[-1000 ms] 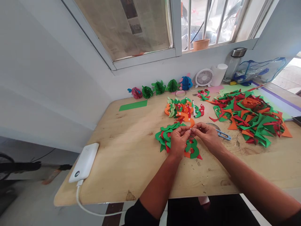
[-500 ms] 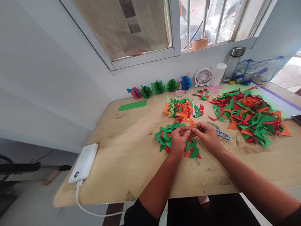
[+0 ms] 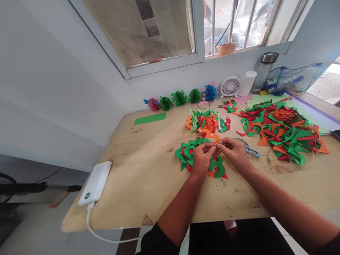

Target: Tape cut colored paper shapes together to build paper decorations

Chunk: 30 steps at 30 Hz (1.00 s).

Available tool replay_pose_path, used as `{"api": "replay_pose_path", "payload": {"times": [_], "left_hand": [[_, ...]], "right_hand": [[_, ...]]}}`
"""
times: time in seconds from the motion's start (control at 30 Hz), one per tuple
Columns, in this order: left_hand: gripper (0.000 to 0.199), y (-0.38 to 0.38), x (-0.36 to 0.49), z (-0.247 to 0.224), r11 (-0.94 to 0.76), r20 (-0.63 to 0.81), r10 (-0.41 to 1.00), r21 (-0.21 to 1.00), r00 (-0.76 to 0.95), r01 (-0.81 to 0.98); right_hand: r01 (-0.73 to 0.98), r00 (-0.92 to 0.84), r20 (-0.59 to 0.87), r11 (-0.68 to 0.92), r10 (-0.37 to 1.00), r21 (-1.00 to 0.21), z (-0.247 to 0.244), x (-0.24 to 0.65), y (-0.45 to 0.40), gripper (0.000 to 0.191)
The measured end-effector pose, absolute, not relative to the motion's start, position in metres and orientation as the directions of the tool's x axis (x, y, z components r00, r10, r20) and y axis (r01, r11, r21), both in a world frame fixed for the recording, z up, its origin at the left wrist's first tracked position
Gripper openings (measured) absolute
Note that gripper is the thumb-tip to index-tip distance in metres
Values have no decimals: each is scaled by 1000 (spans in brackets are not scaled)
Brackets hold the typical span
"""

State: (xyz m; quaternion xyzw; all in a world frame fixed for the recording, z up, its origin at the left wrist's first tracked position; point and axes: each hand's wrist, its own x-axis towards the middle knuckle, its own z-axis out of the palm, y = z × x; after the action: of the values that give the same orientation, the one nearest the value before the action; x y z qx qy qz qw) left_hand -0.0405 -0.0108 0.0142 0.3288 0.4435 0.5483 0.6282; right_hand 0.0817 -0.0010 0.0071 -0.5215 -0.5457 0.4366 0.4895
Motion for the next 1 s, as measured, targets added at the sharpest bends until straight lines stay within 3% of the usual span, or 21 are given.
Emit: {"api": "replay_pose_path", "payload": {"times": [0.4, 0.77, 1.0], "left_hand": [[24, -10, -41, 13, 172, -185, 983, 905, 3, -390], [18, -8, -41, 6, 77, -98, 992, 966, -75, -247], [18, -9, -41, 11, 92, -120, 988, 964, -99, -251]], "right_hand": [[194, 43, 108, 98, 993, -976, 9, 83, -1, 21], [242, 12, 89, 83, 996, -967, 13, 81, -2, 18], [347, 15, 207, 189, 978, -918, 17, 80, -4, 19]]}}
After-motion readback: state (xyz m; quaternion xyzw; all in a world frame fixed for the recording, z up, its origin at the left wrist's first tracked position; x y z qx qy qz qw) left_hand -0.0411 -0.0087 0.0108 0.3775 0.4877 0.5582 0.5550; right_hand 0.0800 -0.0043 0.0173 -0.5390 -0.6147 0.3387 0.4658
